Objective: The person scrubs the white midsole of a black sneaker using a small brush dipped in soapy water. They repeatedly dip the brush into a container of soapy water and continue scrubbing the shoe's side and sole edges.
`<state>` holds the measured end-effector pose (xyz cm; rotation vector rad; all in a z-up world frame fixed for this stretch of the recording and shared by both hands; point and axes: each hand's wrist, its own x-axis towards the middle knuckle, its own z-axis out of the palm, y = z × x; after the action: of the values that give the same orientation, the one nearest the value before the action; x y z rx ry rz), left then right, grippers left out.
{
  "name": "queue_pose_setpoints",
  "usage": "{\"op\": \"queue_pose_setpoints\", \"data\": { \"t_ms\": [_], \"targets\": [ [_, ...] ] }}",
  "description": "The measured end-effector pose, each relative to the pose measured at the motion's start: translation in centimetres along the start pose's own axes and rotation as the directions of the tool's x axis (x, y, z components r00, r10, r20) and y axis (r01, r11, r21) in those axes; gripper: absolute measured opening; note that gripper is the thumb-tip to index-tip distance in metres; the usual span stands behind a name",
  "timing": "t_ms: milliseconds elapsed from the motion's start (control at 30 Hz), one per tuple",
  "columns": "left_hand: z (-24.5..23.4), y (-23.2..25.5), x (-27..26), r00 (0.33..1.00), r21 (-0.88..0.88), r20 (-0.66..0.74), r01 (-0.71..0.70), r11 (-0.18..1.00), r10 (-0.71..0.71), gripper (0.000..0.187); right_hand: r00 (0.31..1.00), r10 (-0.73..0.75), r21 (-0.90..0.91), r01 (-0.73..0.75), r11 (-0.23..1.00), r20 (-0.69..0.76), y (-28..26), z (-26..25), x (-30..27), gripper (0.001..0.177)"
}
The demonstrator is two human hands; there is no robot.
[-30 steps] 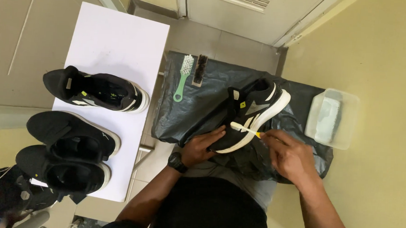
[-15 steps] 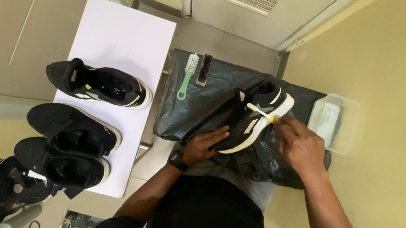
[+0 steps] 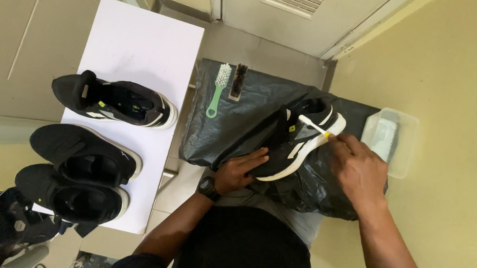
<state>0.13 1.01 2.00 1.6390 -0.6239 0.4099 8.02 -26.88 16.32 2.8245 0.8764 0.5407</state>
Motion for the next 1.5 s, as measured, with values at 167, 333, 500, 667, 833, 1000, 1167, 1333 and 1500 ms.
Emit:
{"op": "queue_pose_setpoints", "data": {
  "t_ms": [167,333,500,667,833,1000,1167,1333,1500],
  "targets": [
    [0.2,-0.1,0.0,1.0,-0.001,-0.025,-0.008,1.0,0.008,0.043,0.999,0.015,-0.099,-0.019,0.995,-0.042,0.2,0.6,0.0,0.023],
    [0.1,0.1,0.1,0.999,0.009,-0.038,-0.009,1.0,0.009,0.044,1.0,0.011,0.049,-0.012,0.999,0.013,-1.3,0.4,-1.1,0.026],
    [0.2,0.0,-0.1,0.999,0.058,-0.031,-0.006,0.998,0.008,0.043,0.997,0.018,0.079,-0.024,0.997,0.077,-2.2,0.0,-2.1,0.023],
    [0.1,0.3,0.3,0.999,0.051,-0.038,0.008,0.999,-0.006,0.045,0.981,0.17,0.068,-0.177,0.982,0.094,-2.7,0.1,-2.5,0.024],
    [0.1,0.4,0.1,0.999,0.045,-0.038,0.039,0.998,-0.038,0.046,0.965,0.255,0.004,-0.256,0.967,0.062,-1.1,3.1,-3.2,0.026],
    [0.2,0.0,-0.1,0.999,0.065,-0.024,0.042,0.997,-0.041,0.047,0.931,0.364,0.089,-0.36,0.929,-0.03,0.0,6.5,-3.9,0.02],
    [0.3,0.0,-0.1,0.999,0.045,-0.022,0.051,0.998,-0.05,0.048,0.907,0.409,0.127,-0.397,0.909,-0.097,0.6,7.1,-3.7,0.017],
    [0.2,0.3,0.3,0.998,0.051,-0.018,0.055,0.997,-0.055,0.047,0.909,0.398,0.073,-0.392,0.917,-0.126,-0.6,6.4,-3.7,0.016],
    [0.2,0.4,0.7,1.0,0.051,-0.03,0.011,0.999,-0.01,0.044,0.946,0.311,0.04,-0.308,0.95,-0.088,-2.1,4.9,-3.4,0.024]
  ]
}}
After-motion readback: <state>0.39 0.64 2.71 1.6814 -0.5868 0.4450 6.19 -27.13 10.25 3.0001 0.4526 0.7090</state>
